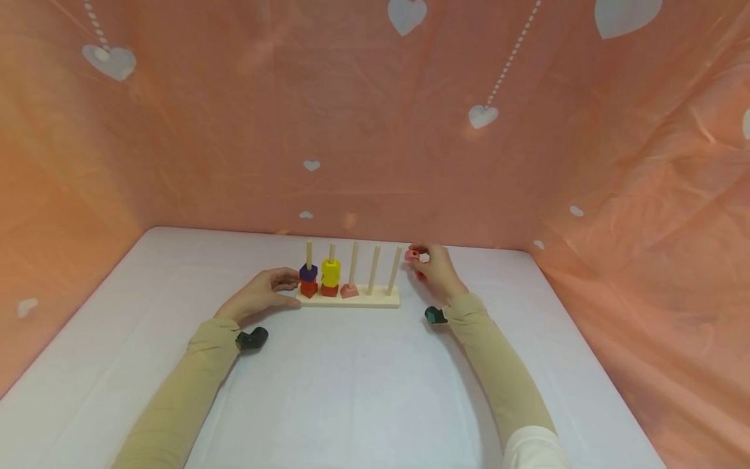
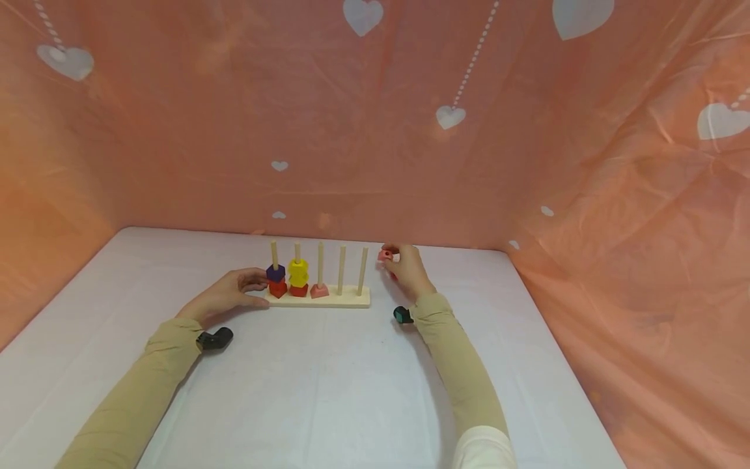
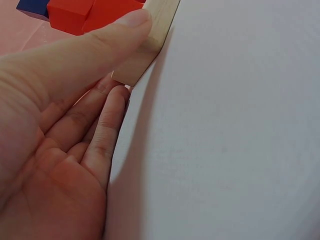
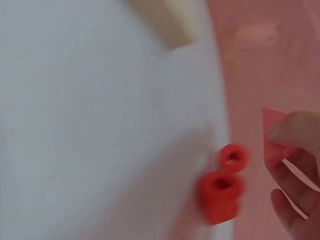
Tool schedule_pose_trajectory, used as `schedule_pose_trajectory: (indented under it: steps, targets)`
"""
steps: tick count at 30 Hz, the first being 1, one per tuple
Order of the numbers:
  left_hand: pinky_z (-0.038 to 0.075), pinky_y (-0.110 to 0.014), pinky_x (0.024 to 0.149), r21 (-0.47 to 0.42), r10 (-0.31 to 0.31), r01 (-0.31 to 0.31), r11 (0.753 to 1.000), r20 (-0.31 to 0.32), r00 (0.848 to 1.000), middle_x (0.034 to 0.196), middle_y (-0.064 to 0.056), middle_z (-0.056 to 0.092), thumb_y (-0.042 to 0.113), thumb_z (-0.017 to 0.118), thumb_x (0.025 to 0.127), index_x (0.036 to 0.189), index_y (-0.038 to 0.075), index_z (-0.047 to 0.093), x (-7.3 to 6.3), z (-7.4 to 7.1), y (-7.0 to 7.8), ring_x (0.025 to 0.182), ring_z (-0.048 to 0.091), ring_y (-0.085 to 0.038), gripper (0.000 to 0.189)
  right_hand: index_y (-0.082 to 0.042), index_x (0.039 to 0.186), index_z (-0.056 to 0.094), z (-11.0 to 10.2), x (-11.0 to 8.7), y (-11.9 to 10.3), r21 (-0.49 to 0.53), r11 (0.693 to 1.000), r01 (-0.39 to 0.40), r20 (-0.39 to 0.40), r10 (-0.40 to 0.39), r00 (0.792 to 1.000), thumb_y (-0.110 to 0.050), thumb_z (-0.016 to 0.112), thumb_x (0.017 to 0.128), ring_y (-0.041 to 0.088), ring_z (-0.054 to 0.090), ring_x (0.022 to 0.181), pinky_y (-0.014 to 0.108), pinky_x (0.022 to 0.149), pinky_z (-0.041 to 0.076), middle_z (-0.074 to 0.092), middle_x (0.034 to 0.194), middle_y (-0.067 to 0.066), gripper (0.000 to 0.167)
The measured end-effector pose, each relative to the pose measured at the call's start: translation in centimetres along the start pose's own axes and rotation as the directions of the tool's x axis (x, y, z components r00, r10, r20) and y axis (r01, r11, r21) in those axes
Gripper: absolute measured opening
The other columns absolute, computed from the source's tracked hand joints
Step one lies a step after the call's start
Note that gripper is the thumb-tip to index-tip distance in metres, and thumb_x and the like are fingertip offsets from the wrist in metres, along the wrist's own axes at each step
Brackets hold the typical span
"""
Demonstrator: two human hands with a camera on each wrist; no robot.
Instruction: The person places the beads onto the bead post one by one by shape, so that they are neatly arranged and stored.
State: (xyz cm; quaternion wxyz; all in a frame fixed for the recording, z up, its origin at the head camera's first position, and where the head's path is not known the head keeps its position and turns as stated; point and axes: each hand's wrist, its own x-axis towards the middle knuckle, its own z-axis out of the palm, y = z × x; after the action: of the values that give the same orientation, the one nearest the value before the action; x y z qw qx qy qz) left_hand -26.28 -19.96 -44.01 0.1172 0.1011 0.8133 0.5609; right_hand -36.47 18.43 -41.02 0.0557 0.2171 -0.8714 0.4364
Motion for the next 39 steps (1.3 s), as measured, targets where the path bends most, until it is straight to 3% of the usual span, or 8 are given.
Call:
schedule_pose_trajectory:
  steps: [4,7,13,19,28,33,39]
  targets:
    - [0.035,-0.046,0.107,-0.009,0.004,-0.004,1.000,0.000,1.000,0.133,-0.015,0.052,0.018,0.083,0.075,0.131,0.004,0.050,-0.1,0.0,0.0,0.123,0.046,-0.031,0.067,0.009,0.110,0.063,-1.1,0.4,-1.9,-0.021,0.991,0.130,-0.070,-0.131,0.989,0.007,0.067,0.083,0.030,0.059,0.096,0.046,0.092,0.048,0.064,0.102,0.018,0.027]
    - [0.035,-0.046,0.107,-0.022,0.009,-0.009,1.000,0.006,1.000,0.132,-0.015,0.052,0.016,0.083,0.075,0.131,0.003,0.050,-0.1,0.0,0.0,0.124,0.046,-0.031,0.066,0.013,0.110,0.061,-1.9,0.2,-4.1,0.016,0.977,0.213,-0.119,-0.209,0.971,0.010,0.065,0.083,0.035,0.060,0.094,0.044,0.087,0.051,0.062,0.101,0.022,0.028]
    - [0.035,-0.046,0.107,-0.013,0.011,-0.011,1.000,0.010,1.000,0.133,-0.015,0.051,0.017,0.083,0.075,0.131,0.003,0.049,-0.1,0.0,0.0,0.124,0.046,-0.031,0.067,0.018,0.111,0.055,-3.2,-1.1,-10.7,0.133,0.932,0.339,-0.217,-0.306,0.927,0.016,0.062,0.082,0.042,0.059,0.094,0.052,0.085,0.049,0.058,0.104,0.031,0.030]
    - [0.035,-0.047,0.107,0.013,0.019,-0.019,1.000,0.009,1.000,0.133,-0.016,0.052,0.017,0.083,0.076,0.132,0.002,0.049,0.0,-0.1,-0.1,0.124,0.047,-0.032,0.067,0.017,0.110,0.055,-2.9,-1.6,-14.6,0.197,0.901,0.386,-0.225,-0.342,0.913,0.016,0.062,0.082,0.034,0.058,0.094,0.051,0.085,0.049,0.060,0.102,0.028,0.029]
    - [0.036,-0.046,0.106,0.019,0.077,-0.078,0.997,0.019,0.997,0.131,-0.018,0.053,0.011,0.081,0.077,0.129,-0.001,0.050,-0.1,-0.2,0.3,0.122,0.049,-0.033,0.062,0.016,0.109,0.058,0.0,-1.9,-16.4,0.309,0.858,0.411,-0.141,-0.386,0.911,0.017,0.062,0.081,0.026,0.058,0.091,0.044,0.085,0.050,0.060,0.103,0.027,0.029]
    - [0.036,-0.045,0.106,0.020,0.081,-0.081,0.996,0.027,0.996,0.131,-0.018,0.052,0.012,0.081,0.077,0.130,-0.002,0.050,0.0,-0.3,0.1,0.122,0.048,-0.033,0.063,0.013,0.111,0.057,1.6,-2.1,-17.0,0.300,0.861,0.410,-0.087,-0.404,0.911,0.014,0.062,0.082,0.029,0.058,0.095,0.048,0.087,0.050,0.060,0.106,0.024,0.029]
    - [0.036,-0.045,0.106,0.020,0.081,-0.081,0.997,0.026,0.996,0.131,-0.017,0.052,0.011,0.081,0.077,0.129,-0.001,0.050,0.0,-0.5,0.0,0.123,0.048,-0.033,0.062,0.014,0.113,0.056,3.0,-2.1,-16.9,0.275,0.890,0.364,-0.047,-0.366,0.930,0.014,0.063,0.082,0.032,0.058,0.096,0.043,0.089,0.050,0.060,0.107,0.024,0.032]
